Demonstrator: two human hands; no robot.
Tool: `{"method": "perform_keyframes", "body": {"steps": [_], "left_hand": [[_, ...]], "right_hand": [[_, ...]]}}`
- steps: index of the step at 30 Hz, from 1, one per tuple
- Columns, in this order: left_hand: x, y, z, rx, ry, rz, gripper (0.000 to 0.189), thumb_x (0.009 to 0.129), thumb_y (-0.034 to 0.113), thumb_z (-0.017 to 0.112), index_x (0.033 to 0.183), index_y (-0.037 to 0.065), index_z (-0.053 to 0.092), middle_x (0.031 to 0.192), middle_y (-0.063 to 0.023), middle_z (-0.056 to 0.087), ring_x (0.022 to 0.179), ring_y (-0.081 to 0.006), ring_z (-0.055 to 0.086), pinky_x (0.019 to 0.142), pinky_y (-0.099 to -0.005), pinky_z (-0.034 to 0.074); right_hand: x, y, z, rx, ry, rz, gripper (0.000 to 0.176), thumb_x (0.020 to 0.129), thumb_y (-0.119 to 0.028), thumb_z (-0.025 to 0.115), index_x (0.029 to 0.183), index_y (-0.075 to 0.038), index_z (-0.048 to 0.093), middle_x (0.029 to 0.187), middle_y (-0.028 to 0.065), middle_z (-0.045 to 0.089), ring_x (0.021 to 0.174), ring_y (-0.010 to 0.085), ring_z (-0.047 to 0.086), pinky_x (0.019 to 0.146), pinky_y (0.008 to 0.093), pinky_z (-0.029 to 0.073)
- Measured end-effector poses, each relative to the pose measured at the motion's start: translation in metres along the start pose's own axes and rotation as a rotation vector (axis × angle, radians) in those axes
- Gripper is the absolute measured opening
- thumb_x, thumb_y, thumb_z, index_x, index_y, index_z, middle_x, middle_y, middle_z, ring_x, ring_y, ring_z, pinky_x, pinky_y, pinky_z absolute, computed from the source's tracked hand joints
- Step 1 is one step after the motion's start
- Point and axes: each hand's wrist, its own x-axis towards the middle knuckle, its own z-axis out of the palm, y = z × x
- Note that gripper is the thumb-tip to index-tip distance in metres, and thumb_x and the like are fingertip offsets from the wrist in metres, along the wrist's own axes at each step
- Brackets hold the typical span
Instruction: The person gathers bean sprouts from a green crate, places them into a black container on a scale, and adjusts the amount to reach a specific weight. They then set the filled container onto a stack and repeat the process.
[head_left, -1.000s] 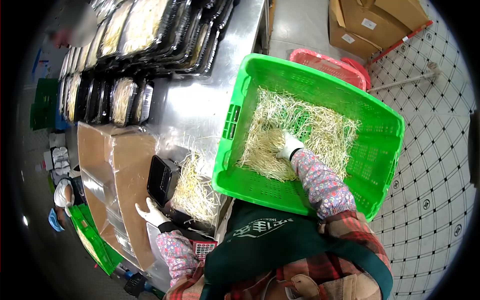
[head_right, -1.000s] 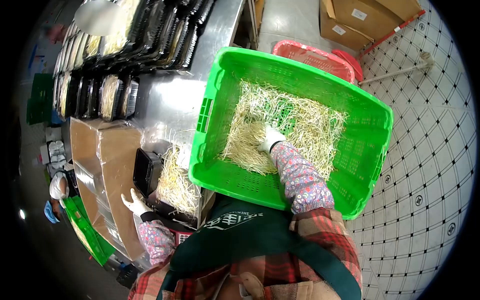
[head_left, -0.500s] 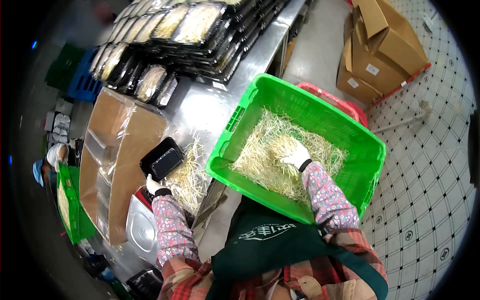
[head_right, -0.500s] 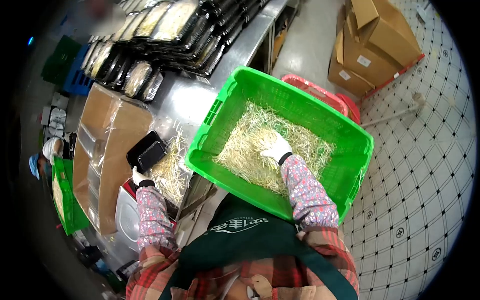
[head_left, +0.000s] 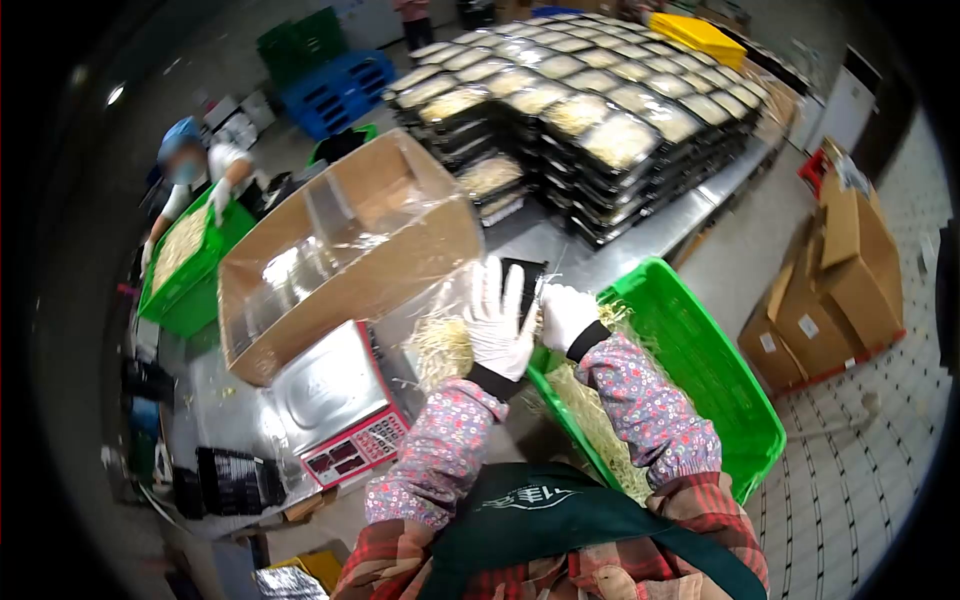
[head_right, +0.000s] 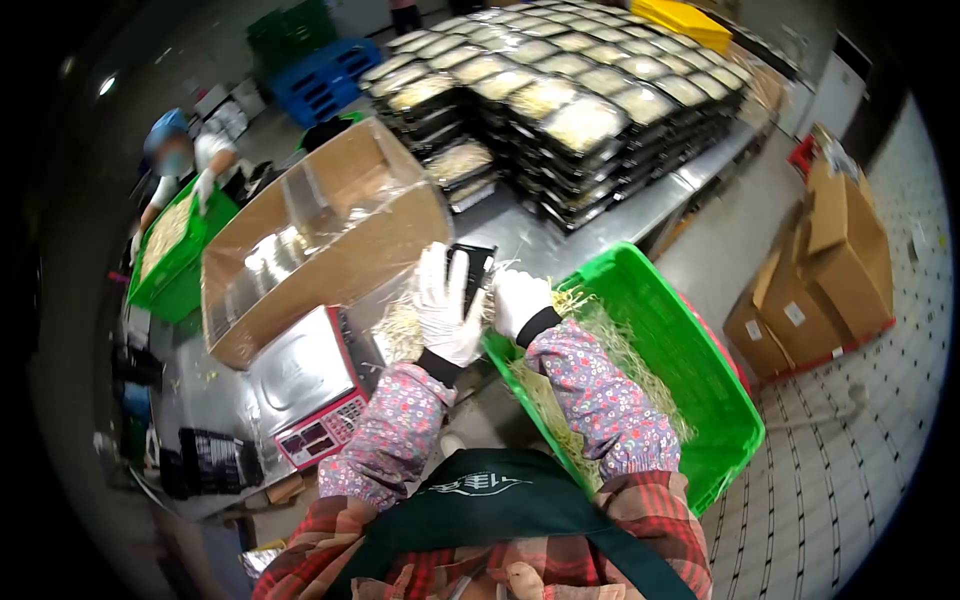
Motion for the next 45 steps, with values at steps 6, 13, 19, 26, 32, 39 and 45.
{"method": "perform_keyframes", "body": {"steps": [6, 13, 19, 26, 32, 39, 45], "left_hand": [[-0.077, -0.125, -0.048, -0.321, 0.083, -0.509, 0.044, 0.095, 0.019, 0.051, 0.137, 0.008, 0.047, 0.143, -0.0162, 0.043, 0.129, -0.0321, 0.042, 0.109, -0.0412, 0.031], [-0.178, -0.262, -0.135, -0.578, 0.122, -0.900, 0.053, 0.098, 0.027, 0.048, 0.140, -0.003, 0.038, 0.140, -0.0202, 0.045, 0.131, -0.0297, 0.041, 0.111, -0.0377, 0.028], [-0.184, -0.301, -0.180, 0.143, -0.159, -0.420, 0.061, 0.094, 0.023, 0.049, 0.146, -0.001, 0.026, 0.147, -0.0218, 0.033, 0.138, -0.0329, 0.031, 0.115, -0.0420, 0.019], [-0.177, -0.313, -0.181, 0.237, -0.247, -0.441, 0.054, 0.094, 0.026, 0.047, 0.144, 0.010, 0.037, 0.144, -0.0163, 0.041, 0.130, -0.0340, 0.041, 0.109, -0.0469, 0.027], [-0.171, -0.304, -0.183, 0.324, -0.274, -0.398, 0.044, 0.093, 0.020, 0.051, 0.137, 0.021, 0.048, 0.140, -0.0086, 0.046, 0.130, -0.0331, 0.042, 0.107, -0.0456, 0.031], [-0.170, -0.306, -0.179, 0.311, -0.269, -0.438, 0.045, 0.091, 0.021, 0.050, 0.136, 0.019, 0.049, 0.134, -0.0090, 0.052, 0.125, -0.0308, 0.046, 0.103, -0.0497, 0.033], [-0.171, -0.306, -0.182, 0.288, -0.336, -0.482, 0.045, 0.094, 0.024, 0.048, 0.139, 0.022, 0.045, 0.141, -0.0097, 0.045, 0.131, -0.0330, 0.039, 0.106, -0.0536, 0.029]], "right_hand": [[0.061, -0.157, 0.019, 0.134, -0.089, -0.374, 0.033, 0.067, -0.016, 0.068, 0.095, 0.000, 0.059, 0.086, 0.0180, 0.065, 0.082, 0.0324, 0.065, 0.069, 0.0432, 0.053], [0.093, -0.314, 0.123, 0.101, -0.256, -0.729, 0.030, 0.069, -0.010, 0.066, 0.096, -0.002, 0.059, 0.085, 0.0145, 0.064, 0.084, 0.0314, 0.064, 0.073, 0.0433, 0.051], [0.093, -0.366, 0.155, 0.049, -0.352, -0.777, 0.050, 0.066, -0.016, 0.070, 0.112, -0.003, 0.056, 0.091, 0.0129, 0.060, 0.089, 0.0299, 0.060, 0.075, 0.0417, 0.048], [0.123, -0.330, 0.144, 0.407, -0.507, -0.783, 0.090, 0.058, -0.036, 0.084, 0.134, -0.009, 0.044, 0.125, 0.0192, 0.052, 0.119, 0.0365, 0.048, 0.099, 0.0451, 0.040], [0.145, -0.282, 0.109, -0.019, -0.539, -0.765, 0.072, 0.064, -0.034, 0.081, 0.123, -0.004, 0.054, 0.122, 0.0202, 0.053, 0.112, 0.0365, 0.052, 0.092, 0.0444, 0.044], [0.140, -0.267, 0.125, 0.294, -0.382, -0.647, 0.014, 0.077, -0.013, 0.063, 0.086, -0.006, 0.070, 0.079, 0.0174, 0.066, 0.078, 0.0344, 0.065, 0.073, 0.0433, 0.052], [0.168, -0.207, 0.057, 0.730, -0.559, -0.151, 0.012, 0.083, -0.009, 0.066, 0.091, -0.002, 0.072, 0.073, 0.0068, 0.068, 0.059, 0.0124, 0.062, 0.056, 0.0270, 0.050]]}}
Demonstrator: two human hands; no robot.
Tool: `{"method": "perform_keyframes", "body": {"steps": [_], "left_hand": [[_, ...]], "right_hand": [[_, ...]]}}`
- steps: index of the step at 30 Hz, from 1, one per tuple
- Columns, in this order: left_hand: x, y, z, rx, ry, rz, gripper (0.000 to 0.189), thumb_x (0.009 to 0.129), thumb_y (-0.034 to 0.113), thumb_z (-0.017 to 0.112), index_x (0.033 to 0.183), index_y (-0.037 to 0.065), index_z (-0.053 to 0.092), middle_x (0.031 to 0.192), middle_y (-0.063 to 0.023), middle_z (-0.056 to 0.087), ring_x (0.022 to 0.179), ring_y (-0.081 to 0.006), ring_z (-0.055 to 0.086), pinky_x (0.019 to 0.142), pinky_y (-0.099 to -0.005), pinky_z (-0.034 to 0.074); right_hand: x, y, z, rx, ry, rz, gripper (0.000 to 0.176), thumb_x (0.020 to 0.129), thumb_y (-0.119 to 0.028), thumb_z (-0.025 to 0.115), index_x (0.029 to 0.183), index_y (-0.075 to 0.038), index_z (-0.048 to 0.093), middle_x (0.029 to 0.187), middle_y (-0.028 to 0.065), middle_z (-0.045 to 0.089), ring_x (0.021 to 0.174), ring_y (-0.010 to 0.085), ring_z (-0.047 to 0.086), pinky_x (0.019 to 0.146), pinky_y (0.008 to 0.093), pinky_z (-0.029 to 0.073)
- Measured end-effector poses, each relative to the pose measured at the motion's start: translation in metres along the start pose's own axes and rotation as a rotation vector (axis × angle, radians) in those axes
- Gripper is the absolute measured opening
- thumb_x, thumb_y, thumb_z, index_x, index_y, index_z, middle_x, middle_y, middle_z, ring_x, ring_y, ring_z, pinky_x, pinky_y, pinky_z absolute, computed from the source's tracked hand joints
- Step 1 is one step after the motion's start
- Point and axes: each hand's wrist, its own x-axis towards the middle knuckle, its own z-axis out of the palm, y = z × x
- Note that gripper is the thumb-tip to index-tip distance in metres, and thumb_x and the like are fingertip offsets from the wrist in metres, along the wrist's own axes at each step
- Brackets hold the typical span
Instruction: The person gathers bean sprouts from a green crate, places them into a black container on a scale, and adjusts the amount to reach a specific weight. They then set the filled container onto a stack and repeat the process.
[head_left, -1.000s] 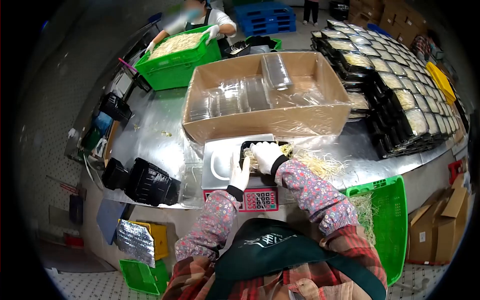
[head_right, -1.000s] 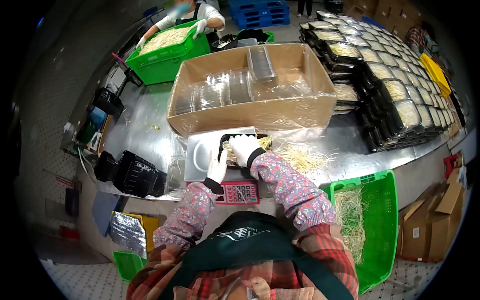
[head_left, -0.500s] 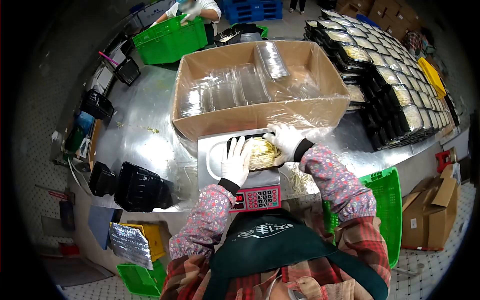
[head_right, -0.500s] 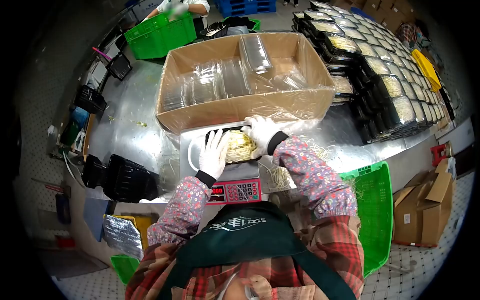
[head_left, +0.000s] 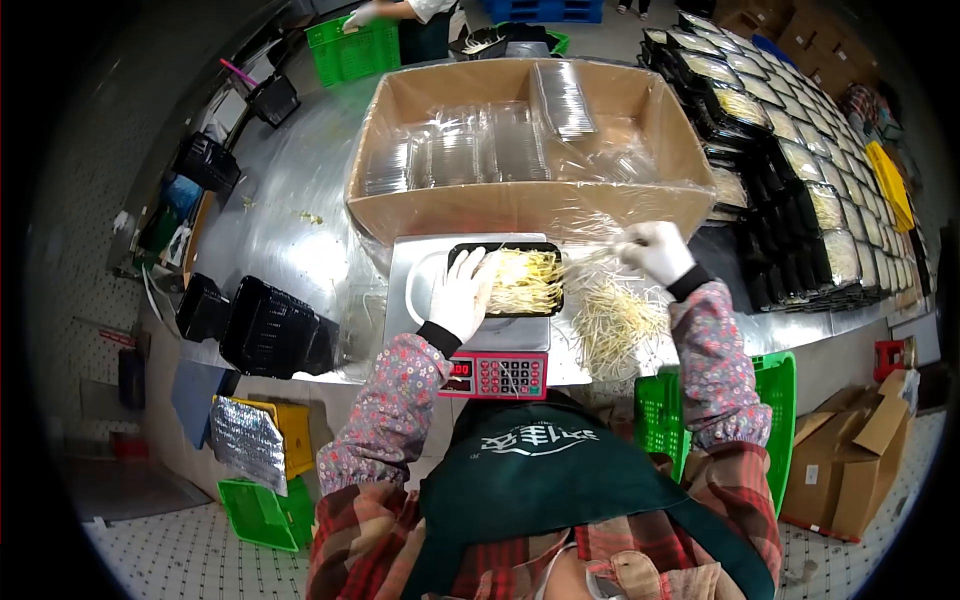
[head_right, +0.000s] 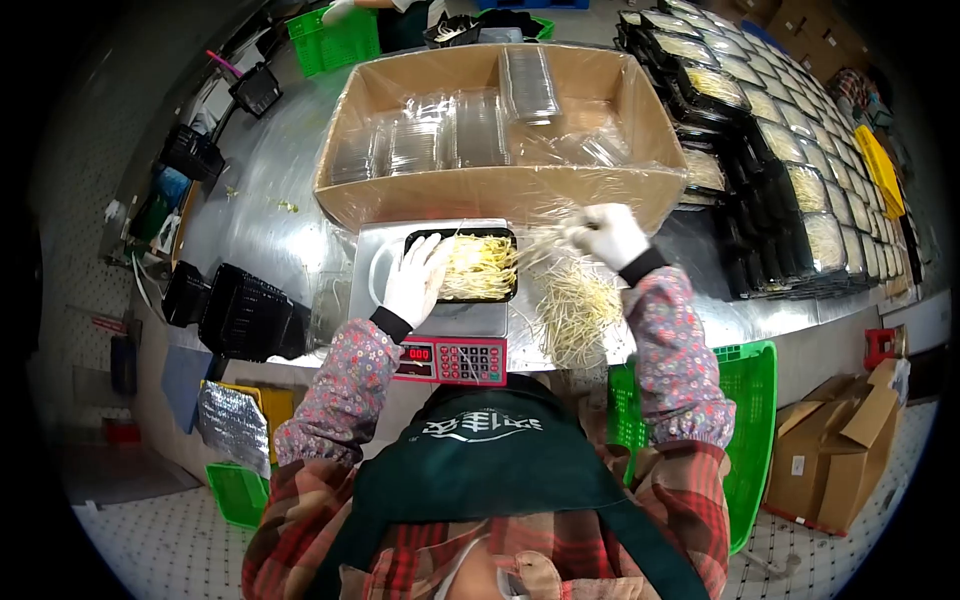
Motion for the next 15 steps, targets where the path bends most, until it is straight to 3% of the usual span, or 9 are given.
{"method": "perform_keyframes", "body": {"steps": [2, 4, 6, 7, 8, 10, 12, 15], "left_hand": [[-0.001, 0.001, -0.011, -0.130, 0.008, -0.038, 0.048, 0.094, 0.026, 0.051, 0.141, 0.025, 0.043, 0.143, -0.0105, 0.041, 0.132, -0.0338, 0.037, 0.108, -0.0562, 0.024], [-0.001, -0.010, -0.019, -0.268, 0.083, -0.064, 0.048, 0.092, 0.021, 0.055, 0.139, 0.022, 0.046, 0.142, -0.0123, 0.043, 0.130, -0.0325, 0.040, 0.109, -0.0505, 0.027], [0.002, -0.010, -0.041, -0.681, 0.253, -0.110, 0.040, 0.091, 0.009, 0.053, 0.131, 0.003, 0.053, 0.132, -0.0182, 0.053, 0.128, -0.0292, 0.046, 0.107, -0.0346, 0.035], [0.001, -0.021, -0.046, -0.622, 0.279, -0.099, 0.039, 0.092, 0.009, 0.052, 0.130, 0.000, 0.053, 0.131, -0.0189, 0.054, 0.127, -0.0291, 0.047, 0.106, -0.0350, 0.035], [-0.002, -0.036, -0.053, -0.562, 0.301, -0.090, 0.038, 0.092, 0.008, 0.051, 0.128, -0.003, 0.053, 0.129, -0.0196, 0.055, 0.127, -0.0290, 0.047, 0.106, -0.0354, 0.036], [-0.006, -0.046, -0.071, -0.529, 0.338, -0.133, 0.036, 0.093, 0.009, 0.050, 0.127, -0.003, 0.053, 0.128, -0.0200, 0.056, 0.123, -0.0301, 0.051, 0.104, -0.0351, 0.038], [-0.010, -0.051, -0.083, -0.502, 0.325, -0.153, 0.035, 0.094, 0.010, 0.049, 0.127, -0.003, 0.054, 0.126, -0.0197, 0.057, 0.121, -0.0297, 0.052, 0.104, -0.0348, 0.038], [-0.006, -0.040, -0.074, -0.568, 0.249, -0.155, 0.036, 0.096, 0.012, 0.048, 0.129, -0.003, 0.052, 0.132, -0.0183, 0.054, 0.126, -0.0262, 0.048, 0.107, -0.0332, 0.034]], "right_hand": [[-0.014, 0.004, -0.025, 0.101, 0.095, 0.077, 0.011, 0.086, -0.008, 0.065, 0.090, 0.001, 0.071, 0.069, 0.0028, 0.065, 0.057, 0.0071, 0.058, 0.049, 0.0219, 0.046], [-0.018, 0.054, -0.035, 0.282, 0.113, 0.130, 0.009, 0.085, -0.007, 0.066, 0.088, 0.001, 0.069, 0.065, 0.0028, 0.064, 0.055, 0.0071, 0.057, 0.044, 0.0213, 0.043], [-0.028, 0.098, -0.031, 0.324, 0.079, 0.167, 0.008, 0.085, -0.007, 0.065, 0.087, 0.000, 0.068, 0.063, 0.0036, 0.063, 0.053, 0.0067, 0.056, 0.040, 0.0199, 0.040], [-0.028, 0.136, -0.021, 0.197, 0.104, 0.267, 0.009, 0.083, -0.008, 0.067, 0.083, 0.000, 0.069, 0.061, 0.0050, 0.063, 0.053, 0.0094, 0.057, 0.043, 0.0243, 0.043], [-0.033, 0.173, -0.012, -0.155, 0.105, 0.236, 0.011, 0.080, -0.009, 0.070, 0.079, 0.001, 0.070, 0.062, 0.0069, 0.064, 0.055, 0.0116, 0.060, 0.047, 0.0288, 0.046], [-0.047, 0.195, -0.011, -0.374, 0.089, 0.027, 0.012, 0.077, -0.009, 0.073, 0.078, 0.002, 0.070, 0.063, 0.0074, 0.065, 0.057, 0.0121, 0.060, 0.052, 0.0311, 0.048], [-0.048, 0.199, -0.022, -0.190, 0.147, 0.225, 0.010, 0.078, -0.007, 0.071, 0.082, 0.002, 0.071, 0.063, 0.0062, 0.065, 0.056, 0.0097, 0.058, 0.051, 0.0284, 0.047], [-0.039, 0.167, -0.040, -0.030, 0.194, 0.160, 0.010, 0.082, -0.005, 0.066, 0.089, 0.000, 0.072, 0.063, 0.0017, 0.063, 0.051, 0.0060, 0.053, 0.048, 0.0232, 0.044]]}}
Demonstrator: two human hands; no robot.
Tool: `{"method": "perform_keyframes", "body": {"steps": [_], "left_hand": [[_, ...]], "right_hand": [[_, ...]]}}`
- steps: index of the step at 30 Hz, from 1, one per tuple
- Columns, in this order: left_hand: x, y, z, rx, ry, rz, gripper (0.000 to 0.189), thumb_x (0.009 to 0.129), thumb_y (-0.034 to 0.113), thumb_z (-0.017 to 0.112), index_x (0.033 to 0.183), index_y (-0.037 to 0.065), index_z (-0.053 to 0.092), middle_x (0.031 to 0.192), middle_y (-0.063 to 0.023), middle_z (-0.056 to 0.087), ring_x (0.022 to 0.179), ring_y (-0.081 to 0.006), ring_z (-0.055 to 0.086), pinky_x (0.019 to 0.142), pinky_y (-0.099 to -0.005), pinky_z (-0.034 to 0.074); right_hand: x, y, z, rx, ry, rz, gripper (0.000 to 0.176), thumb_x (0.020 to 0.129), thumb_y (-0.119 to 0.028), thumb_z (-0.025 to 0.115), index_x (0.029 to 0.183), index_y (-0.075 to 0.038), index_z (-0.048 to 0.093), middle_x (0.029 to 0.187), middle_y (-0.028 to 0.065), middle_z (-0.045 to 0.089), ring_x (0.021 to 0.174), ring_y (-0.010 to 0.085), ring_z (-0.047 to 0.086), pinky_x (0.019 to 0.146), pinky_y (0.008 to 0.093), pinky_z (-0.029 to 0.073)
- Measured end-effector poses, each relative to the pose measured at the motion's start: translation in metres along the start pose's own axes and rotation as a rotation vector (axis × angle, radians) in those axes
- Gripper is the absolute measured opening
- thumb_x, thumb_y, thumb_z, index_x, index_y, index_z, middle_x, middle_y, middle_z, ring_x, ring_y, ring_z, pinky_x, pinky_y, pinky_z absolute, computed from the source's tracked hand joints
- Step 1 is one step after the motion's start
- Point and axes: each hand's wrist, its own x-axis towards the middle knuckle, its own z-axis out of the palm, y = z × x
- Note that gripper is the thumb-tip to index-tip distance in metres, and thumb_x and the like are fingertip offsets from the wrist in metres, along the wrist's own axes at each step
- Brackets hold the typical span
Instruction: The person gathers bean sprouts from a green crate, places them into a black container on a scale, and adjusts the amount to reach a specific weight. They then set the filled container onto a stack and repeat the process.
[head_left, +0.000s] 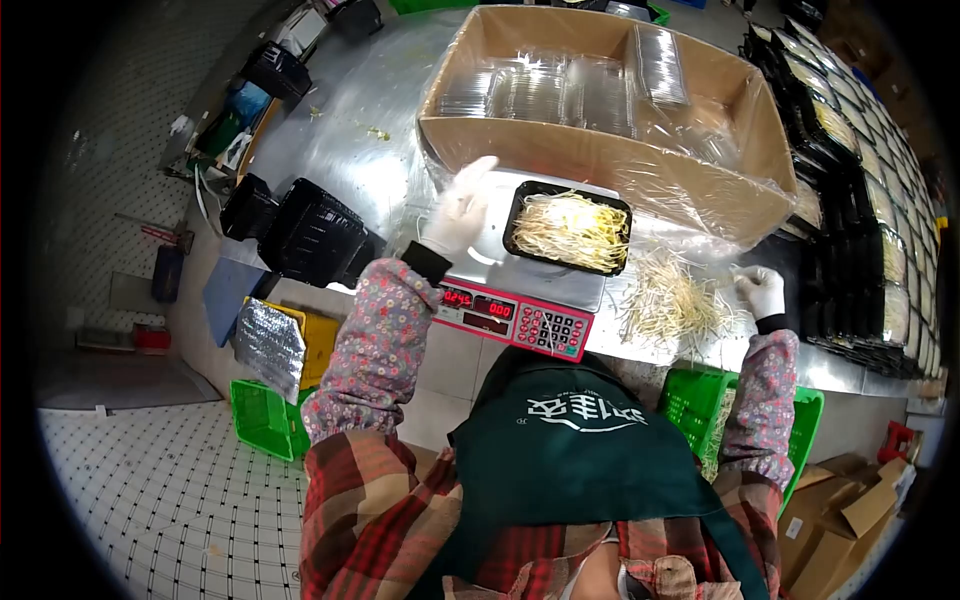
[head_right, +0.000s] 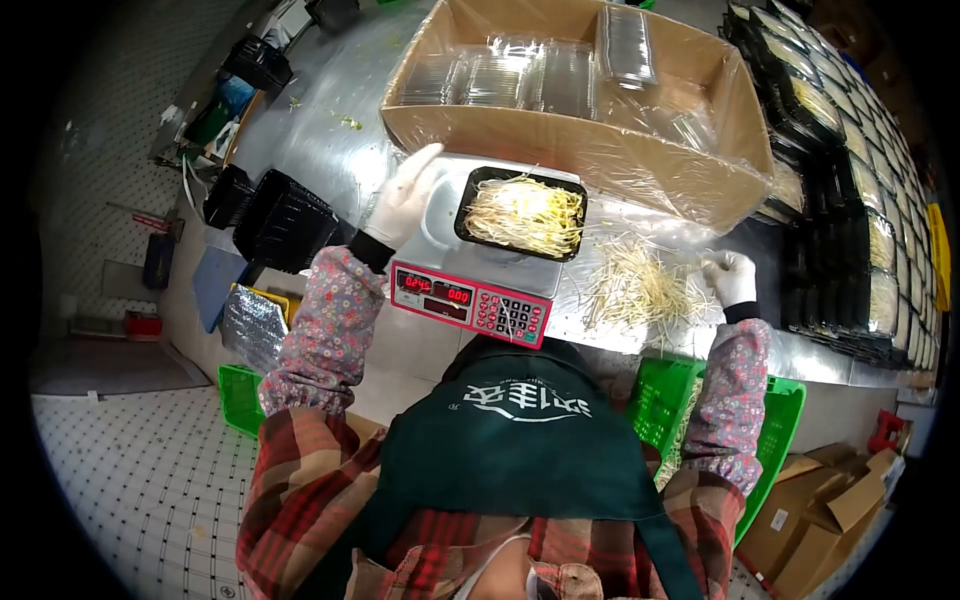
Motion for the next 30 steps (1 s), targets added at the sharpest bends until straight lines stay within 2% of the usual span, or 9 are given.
{"method": "perform_keyframes", "body": {"steps": [6, 13, 15, 17, 20, 21, 24, 26, 30], "left_hand": [[-0.004, 0.018, 0.062, 0.450, -0.202, 0.193, 0.040, 0.095, 0.030, 0.050, 0.132, 0.015, 0.054, 0.141, -0.0119, 0.045, 0.134, -0.0326, 0.037, 0.109, -0.0450, 0.028], [-0.020, -0.020, 0.080, 0.305, -0.085, 0.163, 0.036, 0.091, 0.011, 0.052, 0.127, 0.013, 0.058, 0.138, -0.0152, 0.048, 0.133, -0.0376, 0.037, 0.109, -0.0428, 0.030], [-0.021, -0.019, 0.078, 0.271, -0.065, 0.154, 0.040, 0.091, 0.006, 0.050, 0.130, 0.011, 0.055, 0.139, -0.0166, 0.047, 0.134, -0.0365, 0.037, 0.110, -0.0424, 0.028], [-0.019, -0.020, 0.067, 0.236, -0.051, 0.147, 0.055, 0.083, -0.003, 0.049, 0.137, 0.006, 0.046, 0.142, -0.0188, 0.043, 0.136, -0.0351, 0.035, 0.113, -0.0421, 0.025], [-0.009, -0.004, 0.059, 0.259, 0.022, 0.175, 0.064, 0.084, 0.005, 0.055, 0.143, 0.000, 0.032, 0.146, -0.0203, 0.037, 0.138, -0.0355, 0.030, 0.113, -0.0441, 0.024], [-0.006, 0.004, 0.064, 0.308, -0.025, 0.206, 0.064, 0.085, 0.012, 0.056, 0.144, 0.000, 0.032, 0.146, -0.0205, 0.037, 0.138, -0.0361, 0.030, 0.113, -0.0455, 0.024], [0.004, 0.025, 0.080, 0.483, -0.278, 0.265, 0.072, 0.088, 0.041, 0.058, 0.142, 0.000, 0.034, 0.142, -0.0218, 0.039, 0.135, -0.0385, 0.031, 0.110, -0.0508, 0.025], [-0.001, 0.019, 0.090, 0.550, -0.368, 0.338, 0.065, 0.089, 0.039, 0.056, 0.138, -0.001, 0.039, 0.137, -0.0225, 0.044, 0.128, -0.0382, 0.039, 0.108, -0.0503, 0.027], [-0.005, 0.014, 0.093, 0.488, -0.358, 0.305, 0.062, 0.089, 0.037, 0.056, 0.135, -0.002, 0.042, 0.133, -0.0217, 0.047, 0.123, -0.0374, 0.042, 0.106, -0.0495, 0.028]], "right_hand": [[0.014, -0.110, 0.016, 0.167, -0.018, -0.176, 0.014, 0.085, -0.009, 0.066, 0.095, 0.001, 0.070, 0.074, 0.0012, 0.066, 0.059, 0.0050, 0.056, 0.051, 0.0204, 0.044], [0.017, -0.151, 0.044, 0.497, -0.028, -0.305, 0.016, 0.083, -0.002, 0.070, 0.098, 0.003, 0.069, 0.099, 0.0052, 0.070, 0.081, 0.0056, 0.061, 0.066, 0.0213, 0.050], [0.020, -0.133, 0.048, 0.334, -0.046, -0.128, 0.016, 0.084, -0.004, 0.069, 0.098, 0.003, 0.068, 0.099, 0.0077, 0.071, 0.083, 0.0131, 0.064, 0.071, 0.0270, 0.053], [0.032, -0.094, 0.048, -0.382, -0.232, -0.360, 0.033, 0.083, -0.014, 0.071, 0.110, 0.002, 0.064, 0.106, 0.0155, 0.068, 0.094, 0.0249, 0.065, 0.077, 0.0345, 0.054], [0.046, -0.058, 0.070, -0.222, -0.324, -0.446, 0.093, 0.069, -0.037, 0.080, 0.145, -0.012, 0.033, 0.125, 0.0305, 0.052, 0.112, 0.0369, 0.056, 0.096, 0.0417, 0.045], [0.017, -0.116, 0.070, -0.163, -0.301, -0.466, 0.095, 0.068, -0.039, 0.080, 0.146, -0.013, 0.033, 0.123, 0.0296, 0.053, 0.110, 0.0379, 0.057, 0.096, 0.0431, 0.044], [0.007, -0.163, 0.106, -0.235, -0.322, -0.485, 0.062, 0.072, -0.031, 0.077, 0.126, -0.008, 0.056, 0.112, 0.0210, 0.061, 0.102, 0.0336, 0.061, 0.091, 0.0398, 0.047], [0.011, -0.168, 0.125, -0.300, -0.319, -0.445, 0.026, 0.075, -0.021, 0.072, 0.095, -0.004, 0.070, 0.089, 0.0142, 0.068, 0.087, 0.0286, 0.065, 0.083, 0.0365, 0.050], [0.026, -0.140, 0.081, 0.032, -0.202, -0.316, 0.018, 0.076, -0.021, 0.069, 0.077, -0.003, 0.069, 0.077, 0.0137, 0.068, 0.081, 0.0302, 0.065, 0.075, 0.0374, 0.051]]}}
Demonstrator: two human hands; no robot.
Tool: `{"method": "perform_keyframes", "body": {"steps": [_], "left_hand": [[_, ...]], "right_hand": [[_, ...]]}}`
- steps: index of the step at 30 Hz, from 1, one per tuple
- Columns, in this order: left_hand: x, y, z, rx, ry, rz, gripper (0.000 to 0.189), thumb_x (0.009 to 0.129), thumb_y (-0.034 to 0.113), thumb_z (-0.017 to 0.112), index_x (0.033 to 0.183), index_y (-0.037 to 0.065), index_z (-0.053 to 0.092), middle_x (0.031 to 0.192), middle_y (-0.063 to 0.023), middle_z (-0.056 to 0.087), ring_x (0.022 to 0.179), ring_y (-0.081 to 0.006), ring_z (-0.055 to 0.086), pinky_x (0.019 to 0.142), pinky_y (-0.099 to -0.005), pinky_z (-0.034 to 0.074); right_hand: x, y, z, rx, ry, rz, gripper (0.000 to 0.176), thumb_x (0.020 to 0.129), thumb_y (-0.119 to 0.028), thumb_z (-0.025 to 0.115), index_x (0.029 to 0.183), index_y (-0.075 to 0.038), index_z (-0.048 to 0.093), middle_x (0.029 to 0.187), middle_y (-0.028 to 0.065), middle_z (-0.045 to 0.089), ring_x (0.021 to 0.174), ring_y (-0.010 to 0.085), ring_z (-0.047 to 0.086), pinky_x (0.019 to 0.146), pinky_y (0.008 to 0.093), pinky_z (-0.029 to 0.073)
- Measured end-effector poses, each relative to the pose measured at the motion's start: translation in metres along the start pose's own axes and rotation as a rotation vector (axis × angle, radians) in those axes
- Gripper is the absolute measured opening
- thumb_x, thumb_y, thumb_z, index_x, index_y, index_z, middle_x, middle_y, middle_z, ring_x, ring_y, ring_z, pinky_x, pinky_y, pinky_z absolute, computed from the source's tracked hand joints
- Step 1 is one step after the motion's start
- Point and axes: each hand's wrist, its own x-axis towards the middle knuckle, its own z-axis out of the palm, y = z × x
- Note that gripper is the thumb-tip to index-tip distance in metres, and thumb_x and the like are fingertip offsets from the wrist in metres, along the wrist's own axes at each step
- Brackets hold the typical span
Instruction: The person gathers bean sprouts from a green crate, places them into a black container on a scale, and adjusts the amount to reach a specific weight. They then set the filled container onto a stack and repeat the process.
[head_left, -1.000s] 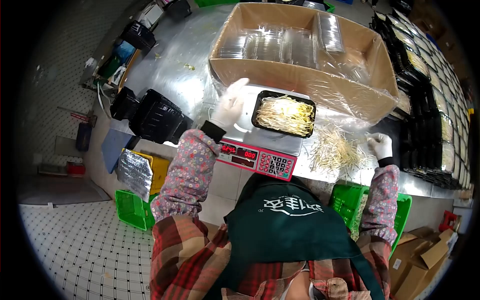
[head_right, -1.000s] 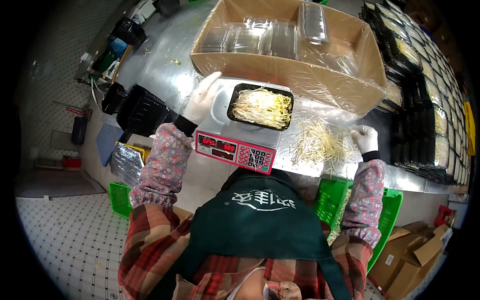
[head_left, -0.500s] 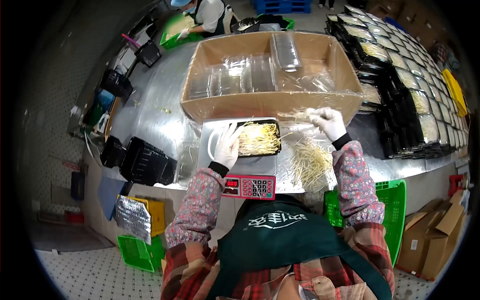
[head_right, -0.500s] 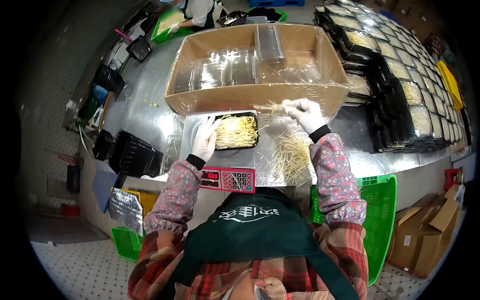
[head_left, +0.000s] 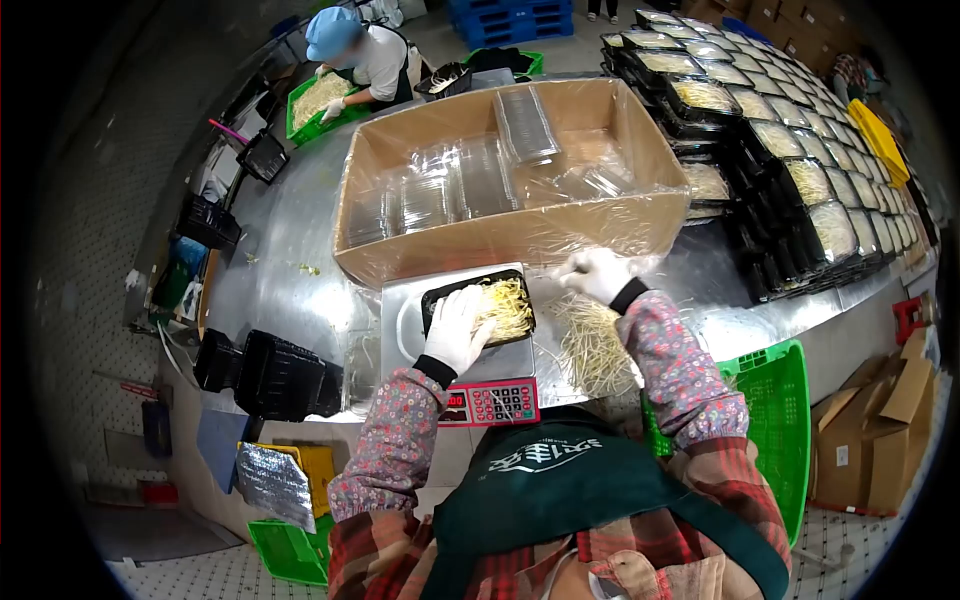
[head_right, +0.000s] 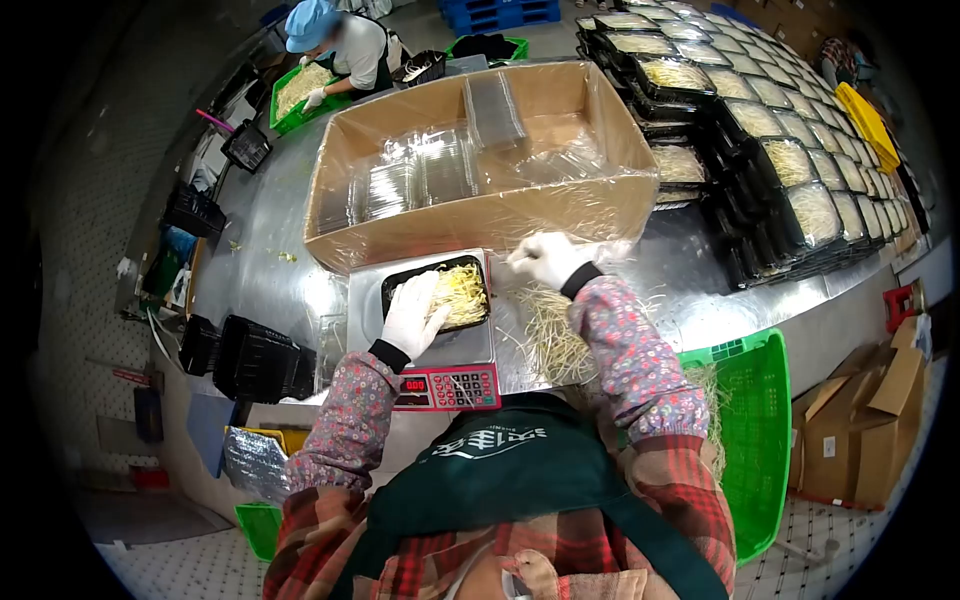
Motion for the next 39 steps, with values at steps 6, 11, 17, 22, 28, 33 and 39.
{"method": "perform_keyframes", "body": {"steps": [6, 11, 17, 22, 28, 33, 39], "left_hand": [[0.008, 0.000, 0.020, 0.021, -0.005, -0.090, 0.062, 0.088, 0.038, 0.056, 0.134, 0.000, 0.042, 0.135, -0.0194, 0.045, 0.125, -0.0358, 0.040, 0.106, -0.0498, 0.027], [0.007, -0.003, 0.024, 0.011, -0.019, -0.090, 0.063, 0.085, 0.033, 0.053, 0.137, 0.002, 0.039, 0.135, -0.0178, 0.045, 0.125, -0.0353, 0.040, 0.106, -0.0507, 0.027], [0.029, -0.010, 0.004, 0.050, -0.318, -0.229, 0.057, 0.085, 0.036, 0.057, 0.132, 0.008, 0.043, 0.126, -0.0155, 0.049, 0.114, -0.0344, 0.047, 0.093, -0.0501, 0.039], [0.010, -0.002, 0.011, 0.063, -0.095, -0.114, 0.065, 0.088, 0.044, 0.056, 0.139, 0.005, 0.040, 0.131, -0.0160, 0.048, 0.117, -0.0329, 0.046, 0.097, -0.0463, 0.036], [0.006, 0.017, -0.010, -0.011, 0.083, -0.144, 0.063, 0.086, 0.036, 0.063, 0.135, 0.001, 0.044, 0.134, -0.0186, 0.048, 0.126, -0.0345, 0.042, 0.105, -0.0456, 0.031], [-0.006, 0.025, -0.024, -0.327, 0.422, -0.267, 0.039, 0.090, 0.015, 0.062, 0.125, 0.000, 0.055, 0.126, -0.0177, 0.055, 0.121, -0.0310, 0.050, 0.104, -0.0384, 0.038], [-0.020, 0.034, -0.055, -0.397, 0.506, -0.406, 0.030, 0.091, 0.012, 0.059, 0.119, 0.002, 0.059, 0.121, -0.0151, 0.060, 0.116, -0.0280, 0.055, 0.102, -0.0369, 0.040]], "right_hand": [[-0.001, -0.017, 0.011, -0.605, 0.201, -0.152, 0.051, 0.082, -0.035, 0.064, 0.119, -0.002, 0.054, 0.106, 0.0199, 0.063, 0.093, 0.0354, 0.063, 0.081, 0.0445, 0.050], [0.006, -0.041, 0.131, -0.475, 0.009, -0.308, 0.083, 0.087, -0.054, 0.051, 0.137, 0.010, 0.033, 0.133, 0.0314, 0.043, 0.124, 0.0408, 0.043, 0.106, 0.0454, 0.033], [0.027, -0.061, 0.103, -0.384, -0.287, -0.180, 0.083, 0.087, -0.056, 0.055, 0.135, 0.009, 0.038, 0.128, 0.0306, 0.050, 0.117, 0.0415, 0.051, 0.100, 0.0421, 0.042], [0.069, -0.033, 0.006, -0.261, 0.190, -0.275, 0.055, 0.087, -0.046, 0.060, 0.124, -0.005, 0.058, 0.119, 0.0187, 0.061, 0.113, 0.0326, 0.057, 0.098, 0.0395, 0.043], [0.154, 0.094, -0.109, -0.635, 0.416, 0.354, 0.085, 0.071, -0.049, 0.075, 0.133, 0.001, 0.046, 0.125, 0.0206, 0.057, 0.120, 0.0301, 0.053, 0.101, 0.0392, 0.042], [0.158, 0.099, -0.129, -0.644, 0.066, 0.407, 0.046, 0.069, -0.037, 0.080, 0.104, -0.008, 0.070, 0.104, 0.0177, 0.068, 0.101, 0.0287, 0.064, 0.089, 0.0381, 0.049], [0.137, 0.096, -0.141, -0.635, 0.312, 0.298, 0.030, 0.072, -0.033, 0.073, 0.092, -0.011, 0.072, 0.095, 0.0152, 0.069, 0.095, 0.0318, 0.065, 0.085, 0.0399, 0.050]]}}
